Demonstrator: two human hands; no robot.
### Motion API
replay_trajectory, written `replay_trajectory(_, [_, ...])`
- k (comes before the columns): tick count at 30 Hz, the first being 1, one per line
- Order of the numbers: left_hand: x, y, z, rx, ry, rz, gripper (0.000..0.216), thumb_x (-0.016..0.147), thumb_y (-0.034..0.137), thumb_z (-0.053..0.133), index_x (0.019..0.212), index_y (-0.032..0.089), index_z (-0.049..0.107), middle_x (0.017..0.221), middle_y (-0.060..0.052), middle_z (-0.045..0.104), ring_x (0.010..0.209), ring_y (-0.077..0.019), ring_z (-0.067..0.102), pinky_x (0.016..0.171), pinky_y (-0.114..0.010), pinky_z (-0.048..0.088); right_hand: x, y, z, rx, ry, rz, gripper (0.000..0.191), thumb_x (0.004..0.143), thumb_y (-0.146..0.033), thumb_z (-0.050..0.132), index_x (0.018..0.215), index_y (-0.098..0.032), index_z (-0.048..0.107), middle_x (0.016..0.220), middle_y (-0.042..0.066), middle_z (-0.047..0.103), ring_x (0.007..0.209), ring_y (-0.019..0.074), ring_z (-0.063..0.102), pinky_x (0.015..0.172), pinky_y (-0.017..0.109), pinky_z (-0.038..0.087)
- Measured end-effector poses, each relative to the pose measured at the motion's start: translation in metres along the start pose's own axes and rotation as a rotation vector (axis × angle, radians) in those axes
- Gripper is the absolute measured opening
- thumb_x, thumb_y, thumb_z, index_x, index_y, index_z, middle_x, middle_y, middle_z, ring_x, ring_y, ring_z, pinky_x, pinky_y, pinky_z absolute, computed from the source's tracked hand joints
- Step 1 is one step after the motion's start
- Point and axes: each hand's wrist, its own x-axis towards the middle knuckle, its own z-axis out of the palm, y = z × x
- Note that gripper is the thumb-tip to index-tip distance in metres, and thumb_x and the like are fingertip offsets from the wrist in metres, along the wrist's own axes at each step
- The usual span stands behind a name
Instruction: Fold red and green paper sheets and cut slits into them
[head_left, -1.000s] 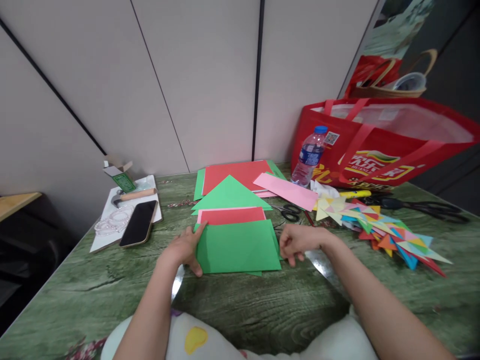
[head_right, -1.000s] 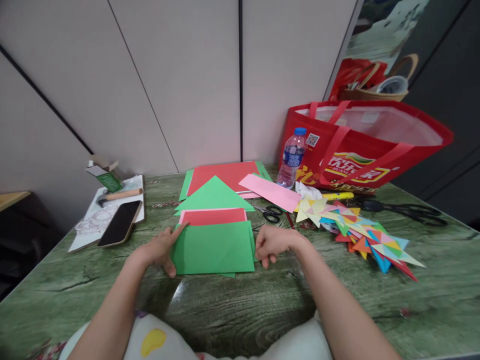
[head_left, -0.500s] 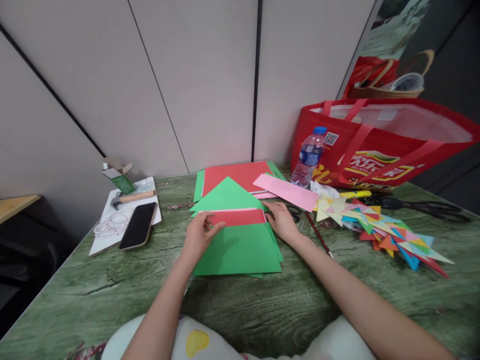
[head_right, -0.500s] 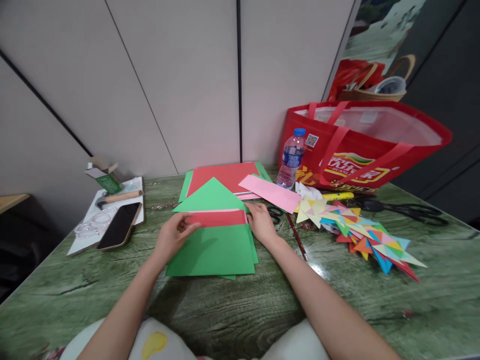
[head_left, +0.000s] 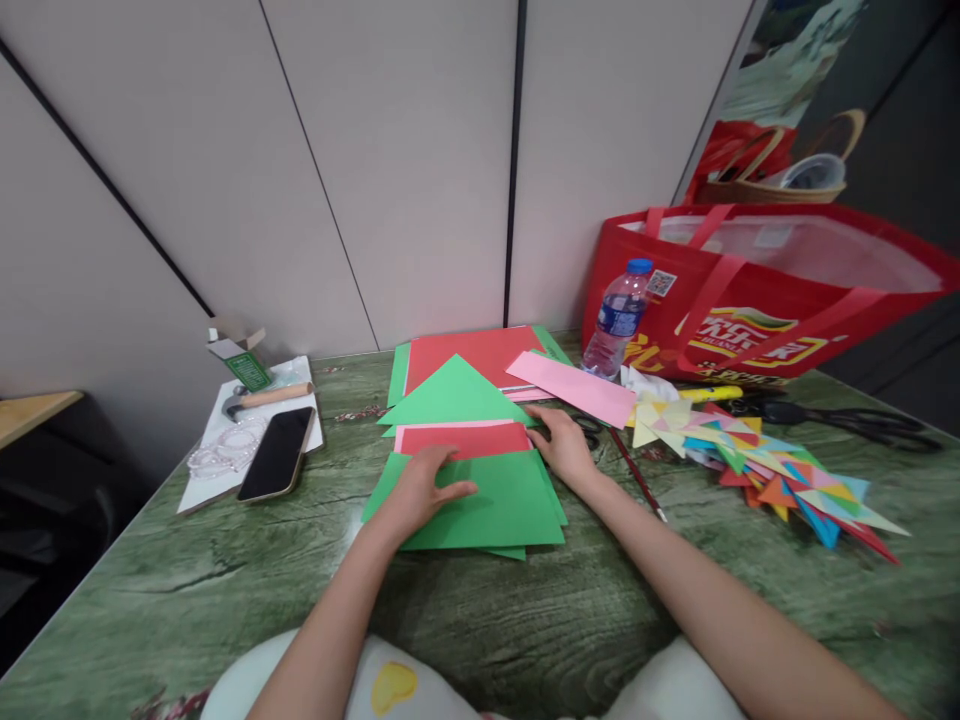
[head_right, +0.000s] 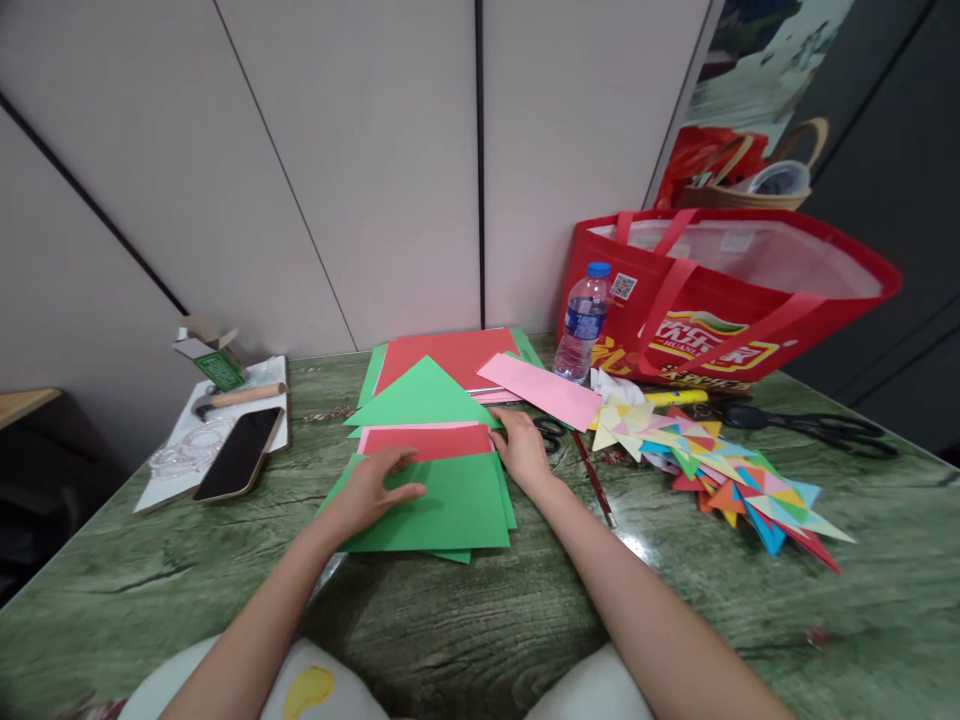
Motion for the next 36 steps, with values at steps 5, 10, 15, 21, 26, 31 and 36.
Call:
replay_trajectory(5, [-0.001, -0.005, 0.002, -0.045, -0.013, -0.032, 0.052, 0.064, 0.044, 0.066, 0.107, 0.017, 0.057, 0.109, -0.012, 0.061, 0.102, -0.028, 0.054, 0.087, -0.04, 0.04, -0.001, 0.0, 0.0, 0.006, 0.032, -0.006, 0.032, 0.073, -0.017, 0.054, 0.105, -0.017, 0.058, 0.09, 0.008, 0.066, 0.087, 0.024, 0.057, 0.077, 0.039, 0.045])
replay_trajectory(10, [0.0, -0.008, 0.002, -0.142, 0.006, -0.066, 0.047, 0.063, 0.043, 0.066, 0.103, 0.02, 0.059, 0.105, -0.011, 0.063, 0.098, -0.0269, 0.057, 0.085, -0.039, 0.042, 0.001, -0.001, -0.001, -0.011, 0.03, -0.004, 0.022, 0.075, -0.017, 0.052, 0.094, -0.019, 0.063, 0.078, 0.005, 0.066, 0.08, 0.0224, 0.056, 0.073, 0.035, 0.044])
replay_trajectory(15, [0.0, -0.005, 0.0, -0.217, 0.036, -0.086, 0.043, 0.06, 0.04, 0.069, 0.097, 0.019, 0.062, 0.099, -0.011, 0.065, 0.093, -0.0277, 0.058, 0.083, -0.041, 0.042, 0.0, -0.004, 0.0, -0.054, 0.026, -0.008, 0.018, 0.077, -0.018, 0.051, 0.085, -0.02, 0.067, 0.079, 0.007, 0.065, 0.079, 0.022, 0.055, 0.072, 0.033, 0.043])
replay_trajectory(21, [0.006, -0.005, 0.001, -0.435, 0.146, -0.146, 0.041, 0.06, 0.038, 0.07, 0.092, 0.015, 0.061, 0.084, -0.009, 0.065, 0.082, -0.0258, 0.06, 0.078, -0.043, 0.045, 0.001, -0.009, -0.004, -0.069, 0.155, 0.009, 0.019, 0.08, -0.02, 0.047, 0.081, -0.019, 0.065, 0.078, 0.006, 0.061, 0.073, 0.0194, 0.057, 0.067, 0.031, 0.045])
replay_trajectory(26, [0.011, 0.0, -0.005, -0.699, 0.289, -0.181, 0.048, 0.075, 0.049, 0.052, 0.108, 0.015, 0.048, 0.103, -0.014, 0.06, 0.093, -0.0231, 0.06, 0.087, -0.041, 0.043, 0.005, -0.026, -0.021, -0.039, 0.302, -0.032, 0.02, 0.083, -0.019, 0.043, 0.089, -0.016, 0.062, 0.083, 0.008, 0.057, 0.076, 0.0196, 0.057, 0.067, 0.032, 0.047])
replay_trajectory(31, [0.011, 0.007, -0.03, -1.399, 0.356, -0.297, 0.071, 0.073, 0.068, 0.031, 0.116, 0.013, 0.04, 0.113, -0.024, 0.054, 0.104, -0.0336, 0.054, 0.081, -0.056, 0.044, 0.002, -0.058, -0.046, 0.035, 0.276, -0.249, 0.02, 0.083, -0.014, 0.045, 0.096, -0.018, 0.059, 0.086, 0.008, 0.056, 0.082, 0.0179, 0.057, 0.07, 0.031, 0.048])
replay_trajectory(36, [0.004, 0.0, -0.059, -1.562, 0.503, -0.26, 0.05, 0.079, 0.055, 0.038, 0.106, 0.016, 0.055, 0.098, -0.012, 0.066, 0.102, -0.0288, 0.057, 0.086, -0.047, 0.044, -0.007, -0.082, -0.061, -0.015, 0.052, -0.426, 0.018, 0.082, -0.012, 0.047, 0.092, -0.02, 0.06, 0.105, 0.009, 0.059, 0.091, 0.0184, 0.057, 0.074, 0.032, 0.049])
